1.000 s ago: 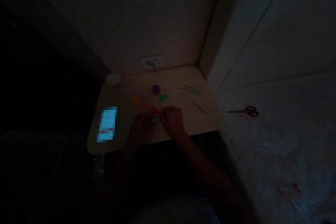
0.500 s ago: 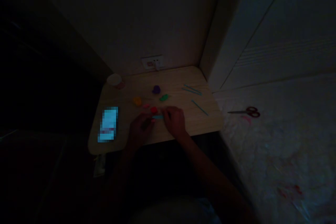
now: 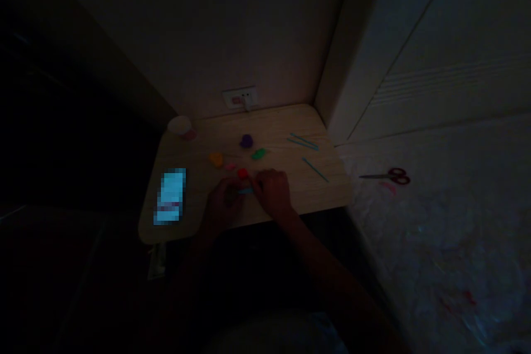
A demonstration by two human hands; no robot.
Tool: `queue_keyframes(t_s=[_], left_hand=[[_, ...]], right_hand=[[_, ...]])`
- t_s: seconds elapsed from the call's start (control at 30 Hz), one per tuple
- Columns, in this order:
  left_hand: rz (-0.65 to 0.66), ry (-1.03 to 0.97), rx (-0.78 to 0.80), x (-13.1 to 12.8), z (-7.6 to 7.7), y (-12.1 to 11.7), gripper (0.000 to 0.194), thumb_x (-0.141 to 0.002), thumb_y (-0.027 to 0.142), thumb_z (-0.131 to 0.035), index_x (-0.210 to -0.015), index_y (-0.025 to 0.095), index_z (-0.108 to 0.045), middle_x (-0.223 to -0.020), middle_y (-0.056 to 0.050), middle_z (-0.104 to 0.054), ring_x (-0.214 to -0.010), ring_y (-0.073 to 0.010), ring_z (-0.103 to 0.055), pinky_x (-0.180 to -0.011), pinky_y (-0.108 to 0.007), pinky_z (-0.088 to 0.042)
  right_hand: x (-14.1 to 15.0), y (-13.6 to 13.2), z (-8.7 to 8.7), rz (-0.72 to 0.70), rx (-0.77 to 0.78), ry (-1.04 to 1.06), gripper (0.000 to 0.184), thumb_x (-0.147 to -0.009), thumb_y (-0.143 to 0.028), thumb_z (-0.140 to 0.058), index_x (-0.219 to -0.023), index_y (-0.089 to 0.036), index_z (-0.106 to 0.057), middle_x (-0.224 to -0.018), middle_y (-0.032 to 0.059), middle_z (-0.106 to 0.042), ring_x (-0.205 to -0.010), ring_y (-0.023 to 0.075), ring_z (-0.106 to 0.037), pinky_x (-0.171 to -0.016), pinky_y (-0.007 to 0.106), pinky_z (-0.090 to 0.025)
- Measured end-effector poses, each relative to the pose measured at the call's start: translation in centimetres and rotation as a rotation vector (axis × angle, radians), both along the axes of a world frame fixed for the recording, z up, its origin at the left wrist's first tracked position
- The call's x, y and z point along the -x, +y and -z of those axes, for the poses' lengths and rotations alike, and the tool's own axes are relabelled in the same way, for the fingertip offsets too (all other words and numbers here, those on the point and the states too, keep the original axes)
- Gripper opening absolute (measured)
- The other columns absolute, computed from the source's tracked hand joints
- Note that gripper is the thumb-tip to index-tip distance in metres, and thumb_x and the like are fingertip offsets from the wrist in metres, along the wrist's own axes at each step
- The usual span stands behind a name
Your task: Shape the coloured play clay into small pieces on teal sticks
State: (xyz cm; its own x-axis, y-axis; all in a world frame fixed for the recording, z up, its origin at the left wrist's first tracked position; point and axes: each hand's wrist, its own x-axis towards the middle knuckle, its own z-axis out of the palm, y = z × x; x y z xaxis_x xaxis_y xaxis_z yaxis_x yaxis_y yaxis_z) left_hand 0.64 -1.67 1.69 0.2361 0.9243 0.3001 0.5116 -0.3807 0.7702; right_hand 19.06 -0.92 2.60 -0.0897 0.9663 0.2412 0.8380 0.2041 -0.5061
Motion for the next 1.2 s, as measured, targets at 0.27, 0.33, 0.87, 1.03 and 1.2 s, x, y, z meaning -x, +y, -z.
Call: queue_keyframes(t_s=[0.27,0.33,0.87,1.03,1.2], left_hand=[[-0.008,0.027,-0.010,-0.11,0.25,0.20,0.030,-0.083,0.015,-0.069,-0.112,0.022,-0.062,-0.106,-0.006,-0.072,-0.101,-0.0244,-0.068,-0.097,-0.043,-0.054],[-0.014,0.012,0.002,-0.10,0.14,0.17,0.029,-0.083,0.015,-0.068,-0.111,0.022,-0.063,-0.105,-0.005,-0.072,-0.099,-0.0236,-0.069,-0.095,-0.041,-0.055],[-0.005,-0.034,-0.006,0.02,0.57,0.31,0.023,-0.084,0.015,-0.069,-0.105,0.022,-0.063,-0.105,-0.005,-0.072,-0.101,-0.0231,-0.069,-0.098,-0.041,-0.055],[-0.009,0.018,-0.035,-0.23,0.40,0.34,0.026,-0.083,0.016,-0.071,-0.107,0.023,-0.063,-0.106,-0.006,-0.072,-0.102,-0.0250,-0.068,-0.102,-0.046,-0.052],[-0.041,0.022,-0.016,-0.31,0.47,0.37,0.026,-0.084,0.016,-0.072,-0.108,0.023,-0.064,-0.107,-0.006,-0.073,-0.103,-0.0254,-0.069,-0.105,-0.048,-0.051]], right_hand=[[0.47,0.12,-0.12,0.011,-0.009,-0.078,0.030,-0.103,-0.032,-0.059,-0.078,-0.019,-0.070,-0.084,0.0067,-0.073,-0.086,0.0219,-0.062,-0.078,0.034,-0.032],[0.39,0.22,0.02,0.000,-0.018,-0.054,0.030,-0.102,-0.032,-0.060,-0.077,-0.019,-0.070,-0.083,0.0066,-0.073,-0.085,0.0220,-0.062,-0.078,0.034,-0.032],[0.36,0.05,0.02,0.001,-0.055,-0.044,0.029,-0.102,-0.029,-0.059,-0.077,-0.019,-0.070,-0.081,0.0067,-0.072,-0.082,0.0217,-0.061,-0.076,0.034,-0.033],[0.67,0.03,-0.24,0.024,-0.031,-0.125,0.029,-0.103,-0.030,-0.060,-0.079,-0.019,-0.072,-0.083,0.0079,-0.073,-0.085,0.0230,-0.061,-0.077,0.035,-0.033],[0.28,0.18,0.05,0.018,-0.082,-0.042,0.031,-0.103,-0.028,-0.059,-0.075,-0.019,-0.070,-0.080,0.0072,-0.071,-0.081,0.0216,-0.061,-0.076,0.034,-0.035]])
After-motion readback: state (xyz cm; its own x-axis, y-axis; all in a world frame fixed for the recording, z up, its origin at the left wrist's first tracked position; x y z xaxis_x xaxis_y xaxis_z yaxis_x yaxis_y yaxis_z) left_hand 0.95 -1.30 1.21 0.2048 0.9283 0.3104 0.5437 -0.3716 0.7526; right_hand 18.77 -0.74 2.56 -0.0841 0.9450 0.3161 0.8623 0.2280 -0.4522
